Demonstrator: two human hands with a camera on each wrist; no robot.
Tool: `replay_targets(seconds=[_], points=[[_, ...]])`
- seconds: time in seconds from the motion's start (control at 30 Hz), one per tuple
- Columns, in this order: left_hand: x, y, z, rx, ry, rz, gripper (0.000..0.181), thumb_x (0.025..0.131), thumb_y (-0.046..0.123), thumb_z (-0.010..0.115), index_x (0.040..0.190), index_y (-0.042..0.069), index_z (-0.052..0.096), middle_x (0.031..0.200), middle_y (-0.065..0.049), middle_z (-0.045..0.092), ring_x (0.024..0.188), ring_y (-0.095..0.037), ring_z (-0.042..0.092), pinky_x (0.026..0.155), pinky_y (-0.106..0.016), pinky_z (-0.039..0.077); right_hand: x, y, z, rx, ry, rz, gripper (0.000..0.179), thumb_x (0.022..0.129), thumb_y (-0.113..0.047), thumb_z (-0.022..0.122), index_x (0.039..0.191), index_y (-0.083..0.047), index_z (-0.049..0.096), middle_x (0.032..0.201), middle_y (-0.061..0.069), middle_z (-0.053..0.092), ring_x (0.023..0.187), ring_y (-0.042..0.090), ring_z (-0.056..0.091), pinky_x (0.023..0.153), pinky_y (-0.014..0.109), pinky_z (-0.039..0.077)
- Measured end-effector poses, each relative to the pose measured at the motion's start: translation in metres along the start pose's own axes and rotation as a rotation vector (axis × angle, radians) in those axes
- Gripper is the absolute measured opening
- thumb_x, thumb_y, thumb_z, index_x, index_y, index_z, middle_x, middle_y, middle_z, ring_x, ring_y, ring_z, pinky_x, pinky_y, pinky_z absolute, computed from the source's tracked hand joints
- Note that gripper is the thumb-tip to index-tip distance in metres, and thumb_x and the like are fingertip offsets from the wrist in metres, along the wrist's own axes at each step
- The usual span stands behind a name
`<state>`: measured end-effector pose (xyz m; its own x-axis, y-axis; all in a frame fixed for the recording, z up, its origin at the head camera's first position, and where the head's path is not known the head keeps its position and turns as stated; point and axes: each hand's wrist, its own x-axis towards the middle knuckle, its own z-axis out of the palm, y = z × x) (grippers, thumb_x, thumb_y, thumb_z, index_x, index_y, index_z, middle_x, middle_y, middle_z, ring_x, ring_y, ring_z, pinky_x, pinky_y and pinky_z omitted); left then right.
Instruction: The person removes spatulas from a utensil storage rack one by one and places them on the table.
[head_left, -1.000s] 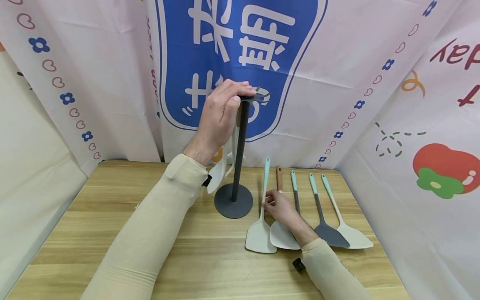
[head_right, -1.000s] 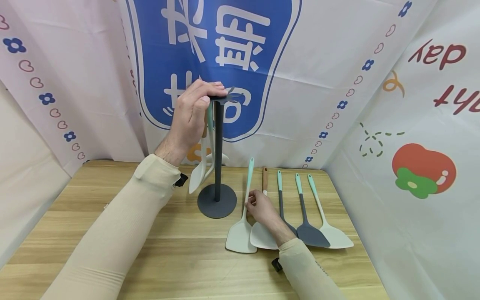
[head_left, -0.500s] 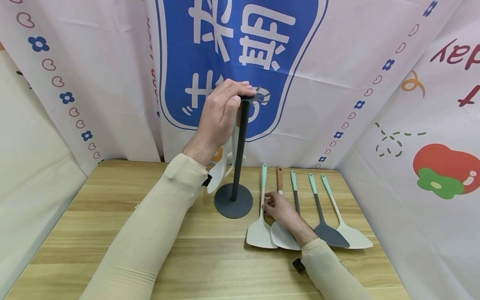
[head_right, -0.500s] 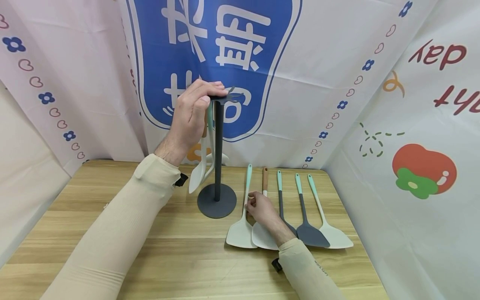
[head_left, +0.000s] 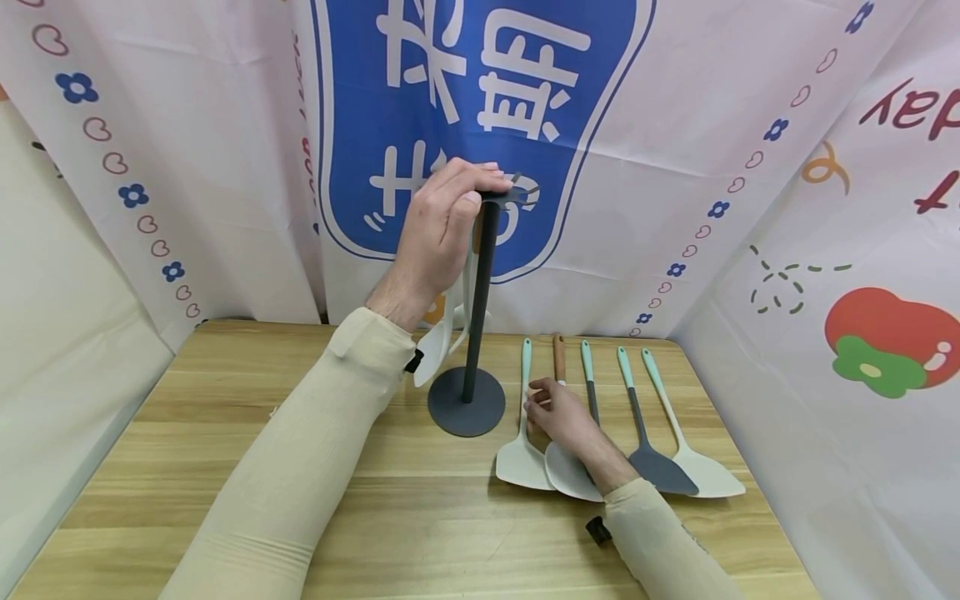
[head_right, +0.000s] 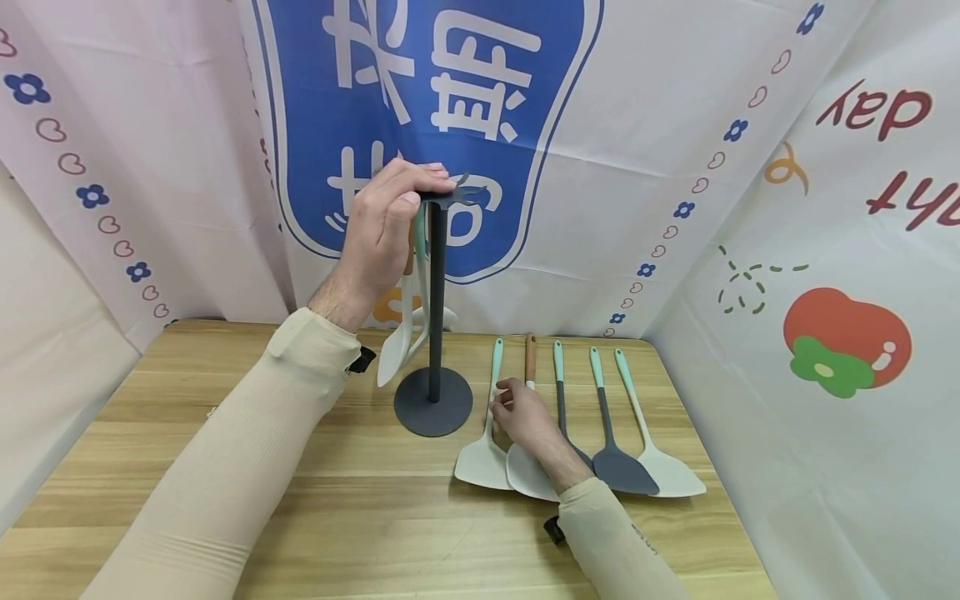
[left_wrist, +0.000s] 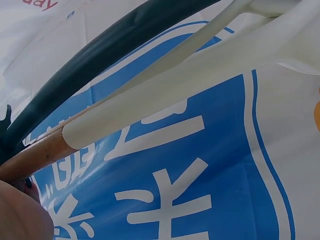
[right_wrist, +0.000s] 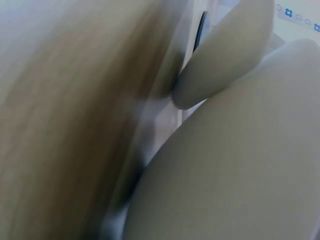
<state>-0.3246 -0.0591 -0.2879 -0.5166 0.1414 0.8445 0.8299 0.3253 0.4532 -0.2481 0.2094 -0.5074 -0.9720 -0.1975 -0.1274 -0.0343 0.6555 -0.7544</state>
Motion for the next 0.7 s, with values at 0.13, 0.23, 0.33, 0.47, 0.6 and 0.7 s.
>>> replay_targets(seconds=[0.13,0.23,0.33,0.47,0.6,0.7], points=[[0.0,0.0,0.001,-0.001,0.001,0.003,0.06,0.115,0.026,0.033,0.133,0.006,0.087,0.142,-0.015,0.081,0.147,-0.029,0.071,0.132,-0.037,0.053,-0.005,-0.018,0.0,0.022,0.061,-0.002,0.042,0.119,-0.012,0.065,0.158,0.004,0.064,0.136,0.021,0.078,0.125,0.039,0.08,0.097,0.046,0.069],[0.001,0.0,0.001,0.0,0.003,0.004,0.06,0.115,0.026,0.033,0.133,0.006,0.087,0.142,-0.014,0.081,0.147,-0.029,0.071,0.132,-0.037,0.053,-0.005,-0.027,0.0,0.033,0.108,-0.029,0.039,0.119,-0.012,0.065,0.155,0.004,0.066,0.135,0.02,0.079,0.127,0.04,0.08,0.1,0.047,0.069],[0.0,0.001,0.001,0.001,0.003,0.0,0.059,0.115,0.026,0.034,0.133,0.006,0.087,0.142,-0.014,0.081,0.147,-0.029,0.071,0.132,-0.037,0.053,-0.003,-0.036,0.0,0.054,0.151,-0.064,0.035,0.119,-0.01,0.066,0.151,0.003,0.068,0.135,0.02,0.079,0.129,0.041,0.079,0.105,0.049,0.07],[0.0,0.002,0.001,-0.001,0.003,-0.005,0.059,0.116,0.026,0.034,0.133,0.007,0.087,0.143,-0.014,0.081,0.147,-0.028,0.071,0.132,-0.037,0.053,-0.002,-0.05,0.001,0.083,0.206,-0.117,0.031,0.118,-0.01,0.068,0.147,0.001,0.071,0.137,0.02,0.079,0.129,0.041,0.079,0.107,0.051,0.07],[0.0,0.002,0.0,-0.001,0.003,-0.01,0.059,0.116,0.027,0.034,0.133,0.007,0.087,0.143,-0.013,0.081,0.147,-0.027,0.071,0.132,-0.037,0.053,-0.001,-0.064,0.002,0.117,0.256,-0.147,0.03,0.118,-0.013,0.069,0.146,-0.003,0.073,0.14,0.019,0.08,0.131,0.039,0.08,0.109,0.053,0.07],[0.0,0.002,0.0,-0.001,0.004,-0.01,0.058,0.116,0.026,0.034,0.133,0.008,0.087,0.143,-0.013,0.081,0.147,-0.027,0.071,0.132,-0.037,0.053,0.001,-0.075,0.002,0.154,0.285,-0.154,0.032,0.118,-0.016,0.071,0.148,-0.006,0.073,0.141,0.017,0.08,0.134,0.038,0.079,0.109,0.053,0.07]])
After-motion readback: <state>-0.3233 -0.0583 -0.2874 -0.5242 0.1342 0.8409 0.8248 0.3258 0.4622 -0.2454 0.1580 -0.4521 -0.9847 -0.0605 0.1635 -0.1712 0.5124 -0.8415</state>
